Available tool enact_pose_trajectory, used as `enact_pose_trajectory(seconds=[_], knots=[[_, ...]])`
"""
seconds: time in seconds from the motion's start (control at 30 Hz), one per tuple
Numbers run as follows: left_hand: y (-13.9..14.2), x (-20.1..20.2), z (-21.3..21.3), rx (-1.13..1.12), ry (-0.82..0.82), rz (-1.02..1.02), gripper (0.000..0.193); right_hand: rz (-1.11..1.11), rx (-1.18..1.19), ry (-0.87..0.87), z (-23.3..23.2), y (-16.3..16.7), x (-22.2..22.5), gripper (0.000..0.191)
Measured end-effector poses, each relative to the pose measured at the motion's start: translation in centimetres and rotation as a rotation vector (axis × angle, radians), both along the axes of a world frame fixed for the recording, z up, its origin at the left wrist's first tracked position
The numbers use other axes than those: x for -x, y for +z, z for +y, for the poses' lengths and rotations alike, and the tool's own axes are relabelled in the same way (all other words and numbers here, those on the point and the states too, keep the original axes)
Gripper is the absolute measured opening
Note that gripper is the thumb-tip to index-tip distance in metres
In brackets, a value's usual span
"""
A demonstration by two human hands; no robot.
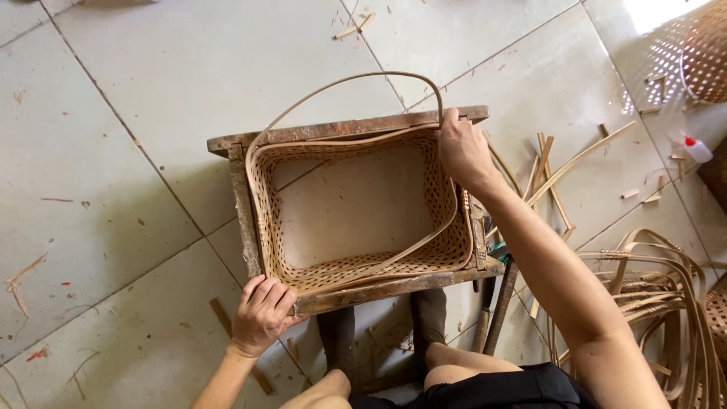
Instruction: The person sits on the floor assembling a woven bamboo basket on a wooden frame mold. They bend and fit curved bamboo strips across the basket opening, tuck the strip ends into the woven rim, tap strips tight with a hammer, and trim excess material with a knife.
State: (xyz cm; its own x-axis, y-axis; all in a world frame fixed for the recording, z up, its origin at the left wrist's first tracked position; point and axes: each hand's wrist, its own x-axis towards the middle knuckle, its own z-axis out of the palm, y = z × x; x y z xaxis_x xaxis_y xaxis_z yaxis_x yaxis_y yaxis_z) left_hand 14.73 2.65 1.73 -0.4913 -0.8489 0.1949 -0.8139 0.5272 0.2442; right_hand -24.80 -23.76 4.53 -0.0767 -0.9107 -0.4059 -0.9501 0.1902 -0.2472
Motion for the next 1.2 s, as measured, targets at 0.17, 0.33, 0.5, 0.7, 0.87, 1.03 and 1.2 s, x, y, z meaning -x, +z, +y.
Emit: enact_pose_trajectory(seconds=[0.17,0.33,0.5,0.7,0.87,1.03,1.2], knots=[[-0.3,0.0,0.0,0.021,0.009,0.012,0.052,0.128,0.249,0.252,0.9,-2.7,1.9,0.018],[-0.5,0.1,0.2,0.015,0.021,-0.012,0.051,0.168,-0.020,0.141,2.4,-3.3,2.8,0.021],[-0.5,0.2,0.4,-0.019,0.019,-0.022,0.052,0.336,0.018,0.276,3.3,-2.0,2.7,0.018],[-0.7,0.0,0.3,-0.021,0.019,0.010,0.050,0.226,0.390,0.529,10.1,2.8,3.7,0.059],[-0.7,-0.1,0.3,-0.046,0.012,-0.030,0.051,0.226,0.149,0.926,18.5,2.9,4.7,0.126],[-0.5,0.2,0.4,-0.027,0.033,-0.013,0.052,0.195,-0.041,0.842,20.2,2.0,5.6,0.091],[-0.5,0.4,0.6,-0.012,0.036,-0.039,0.052,0.026,0.220,0.806,22.5,1.9,6.0,0.048]])
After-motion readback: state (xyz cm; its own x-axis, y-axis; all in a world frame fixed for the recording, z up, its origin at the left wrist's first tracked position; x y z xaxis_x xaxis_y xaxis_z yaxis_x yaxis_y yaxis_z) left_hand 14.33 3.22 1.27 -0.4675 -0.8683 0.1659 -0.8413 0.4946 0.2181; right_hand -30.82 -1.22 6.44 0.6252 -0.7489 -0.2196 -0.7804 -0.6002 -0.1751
